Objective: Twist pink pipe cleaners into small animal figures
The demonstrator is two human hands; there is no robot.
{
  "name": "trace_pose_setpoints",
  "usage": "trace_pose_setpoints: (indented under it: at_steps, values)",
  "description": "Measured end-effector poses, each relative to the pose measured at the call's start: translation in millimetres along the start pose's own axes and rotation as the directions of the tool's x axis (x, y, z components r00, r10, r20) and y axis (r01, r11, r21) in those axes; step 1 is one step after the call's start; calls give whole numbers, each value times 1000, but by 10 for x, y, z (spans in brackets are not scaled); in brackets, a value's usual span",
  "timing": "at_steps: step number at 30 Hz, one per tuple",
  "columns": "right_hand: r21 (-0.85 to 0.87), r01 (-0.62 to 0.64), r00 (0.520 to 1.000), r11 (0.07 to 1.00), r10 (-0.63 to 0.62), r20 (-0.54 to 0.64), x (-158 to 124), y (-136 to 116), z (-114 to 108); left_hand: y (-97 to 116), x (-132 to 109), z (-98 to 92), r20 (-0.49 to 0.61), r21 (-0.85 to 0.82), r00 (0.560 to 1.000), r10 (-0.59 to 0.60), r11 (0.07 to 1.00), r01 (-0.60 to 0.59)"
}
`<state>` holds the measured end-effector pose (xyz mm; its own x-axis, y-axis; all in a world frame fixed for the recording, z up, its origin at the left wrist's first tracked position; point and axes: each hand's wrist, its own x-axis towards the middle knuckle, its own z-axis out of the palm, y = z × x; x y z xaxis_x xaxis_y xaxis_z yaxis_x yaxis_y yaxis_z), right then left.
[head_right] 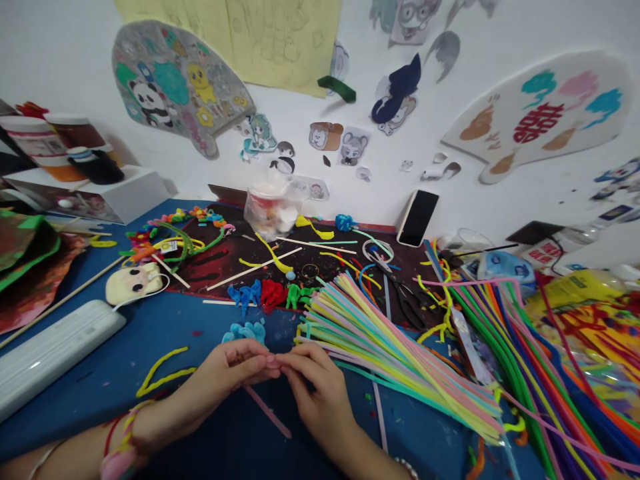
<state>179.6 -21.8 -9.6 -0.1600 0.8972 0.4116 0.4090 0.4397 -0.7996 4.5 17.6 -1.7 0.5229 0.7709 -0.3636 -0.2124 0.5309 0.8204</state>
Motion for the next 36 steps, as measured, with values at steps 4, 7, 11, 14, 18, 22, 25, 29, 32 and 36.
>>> trace_pose_setpoints:
  at_steps: [4,7,11,14,18,22,25,29,32,36]
  values:
    - [-14,39,999,999,-39,3,-9,15,-10,-17,-12,-6,21,-37,999,-28,999,29]
    - [-18,71,997,997,-70,9,-11,29,-16,-34,-19,-7,46,-72,998,-49,996,53]
    - [-28,67,998,997,-67,-6,-22,26,-9,-38,-28,2,46,-74,997,-54,996,57]
    - [-35,36,999,999,-37,-15,-22,4,3,-28,-34,7,40,-56,998,-55,997,57]
    - [45,-63,998,997,65,-25,19,-25,-2,-23,-34,2,27,-33,998,-59,998,60]
    - [249,-301,954,921,287,90,94,-21,-48,-20,-26,-12,30,6,999,-44,999,44]
    - [331,-461,886,824,405,225,130,-8,-80,4,-25,-16,57,84,998,-29,996,25]
    - [405,-571,821,714,494,286,125,-6,-74,44,-30,0,83,169,996,-34,985,19]
    - [456,-602,792,656,565,232,97,-20,-36,47,-34,23,70,175,998,-3,985,-10]
    - [540,-600,761,590,629,159,54,-44,19,11,-42,44,73,187,993,98,976,-110]
